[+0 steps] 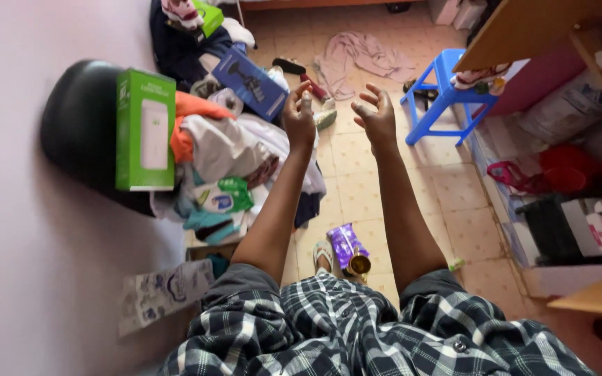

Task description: Move and organize various personal items including shoes, caps, and toiletries within a bedroom and into a closet.

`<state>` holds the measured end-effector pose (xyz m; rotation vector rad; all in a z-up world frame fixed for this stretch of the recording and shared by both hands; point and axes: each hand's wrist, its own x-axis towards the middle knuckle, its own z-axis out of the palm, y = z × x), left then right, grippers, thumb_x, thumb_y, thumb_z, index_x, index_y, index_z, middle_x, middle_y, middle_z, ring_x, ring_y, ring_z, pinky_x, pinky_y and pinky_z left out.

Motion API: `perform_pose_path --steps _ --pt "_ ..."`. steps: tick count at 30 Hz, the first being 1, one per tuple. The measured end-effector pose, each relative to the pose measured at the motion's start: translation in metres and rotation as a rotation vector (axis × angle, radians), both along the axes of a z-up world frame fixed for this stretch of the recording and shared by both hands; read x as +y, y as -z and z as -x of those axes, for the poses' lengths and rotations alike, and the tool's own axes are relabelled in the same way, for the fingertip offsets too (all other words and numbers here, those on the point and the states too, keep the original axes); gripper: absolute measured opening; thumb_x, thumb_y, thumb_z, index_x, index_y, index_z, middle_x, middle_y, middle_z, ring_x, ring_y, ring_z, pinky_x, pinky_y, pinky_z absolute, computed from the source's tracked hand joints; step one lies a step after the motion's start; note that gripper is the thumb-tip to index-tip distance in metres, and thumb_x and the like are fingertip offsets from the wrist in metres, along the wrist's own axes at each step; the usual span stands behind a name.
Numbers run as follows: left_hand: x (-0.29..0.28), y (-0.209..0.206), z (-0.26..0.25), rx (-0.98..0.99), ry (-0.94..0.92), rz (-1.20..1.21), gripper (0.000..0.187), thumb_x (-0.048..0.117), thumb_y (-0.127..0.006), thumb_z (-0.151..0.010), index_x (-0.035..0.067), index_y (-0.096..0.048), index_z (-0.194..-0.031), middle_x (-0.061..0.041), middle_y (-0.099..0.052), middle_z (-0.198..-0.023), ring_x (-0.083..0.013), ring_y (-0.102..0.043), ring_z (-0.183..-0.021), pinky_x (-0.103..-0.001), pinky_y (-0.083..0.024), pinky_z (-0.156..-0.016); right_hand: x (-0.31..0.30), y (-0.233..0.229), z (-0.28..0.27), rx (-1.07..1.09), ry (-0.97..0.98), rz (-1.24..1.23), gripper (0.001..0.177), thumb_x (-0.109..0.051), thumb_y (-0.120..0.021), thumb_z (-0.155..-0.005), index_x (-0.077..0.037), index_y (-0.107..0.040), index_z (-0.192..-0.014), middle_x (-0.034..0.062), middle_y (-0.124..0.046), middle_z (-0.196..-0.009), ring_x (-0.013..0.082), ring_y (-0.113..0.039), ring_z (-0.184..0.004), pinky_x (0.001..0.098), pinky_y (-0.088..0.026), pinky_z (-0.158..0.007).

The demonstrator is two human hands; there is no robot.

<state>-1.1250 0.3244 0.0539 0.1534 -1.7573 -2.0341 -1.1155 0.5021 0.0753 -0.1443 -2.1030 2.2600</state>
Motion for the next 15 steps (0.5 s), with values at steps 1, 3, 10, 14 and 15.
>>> perform_pose_path --steps 1,3,10,14,15 --pt "0.003 0.001 0.013 0.004 0.0 0.004 0.028 0.018 -0.056 -0.106 0.007 -0.069 -0.127 -0.005 -0.073 -0.12 -0.0084 -0.066 -0.092 -0.024 -0.052 -0.075 0.001 0.001 0.014 0.004 0.0 0.004 0.063 -0.016 -0.076 -0.089 -0.011 -0.049 -0.145 0.0111 -0.06 -0.137 0.018 -0.065 -0.111 0.0312 -0.059 -0.083" --pt "0.006 0.004 0.044 0.0 -0.036 0.115 0.029 0.019 -0.056 -0.104 0.007 -0.07 -0.126 -0.005 -0.075 -0.117 -0.0092 -0.064 -0.084 -0.025 -0.053 -0.073 0.0 0.005 0.043 -0.012 -0.019 0.008 0.063 -0.017 -0.076 -0.088 -0.012 -0.049 -0.145 0.0095 -0.06 -0.137 0.0177 -0.066 -0.109 0.031 -0.059 -0.082" --pt "-0.048 0.029 0.055 -0.031 -0.159 0.134 0.029 0.019 -0.054 -0.107 0.006 -0.068 -0.129 -0.007 -0.072 -0.123 -0.0156 -0.068 -0.111 -0.031 -0.052 -0.097 -0.061 0.046 0.097 -0.041 -0.194 0.051 0.062 -0.019 -0.078 -0.091 -0.012 -0.05 -0.146 0.0107 -0.059 -0.139 0.0153 -0.065 -0.109 0.0305 -0.058 -0.085" --pt "-0.123 0.07 0.043 -0.039 -0.316 0.187 0.03 0.022 -0.054 -0.107 0.005 -0.069 -0.127 -0.008 -0.071 -0.126 -0.0193 -0.067 -0.117 -0.033 -0.051 -0.102 -0.127 0.081 0.106 -0.095 -0.327 0.049 0.063 -0.019 -0.078 -0.089 -0.013 -0.051 -0.145 0.0113 -0.06 -0.138 0.0149 -0.065 -0.106 0.0303 -0.057 -0.08" --pt "-0.144 0.08 0.034 -0.072 -0.375 0.205 0.031 0.023 -0.054 -0.107 0.005 -0.069 -0.126 -0.008 -0.072 -0.125 -0.0195 -0.067 -0.118 -0.033 -0.051 -0.102 -0.144 0.092 0.104 -0.114 -0.365 0.048 0.063 -0.018 -0.078 -0.088 -0.014 -0.052 -0.145 0.0112 -0.06 -0.138 0.015 -0.065 -0.104 0.0302 -0.056 -0.078"
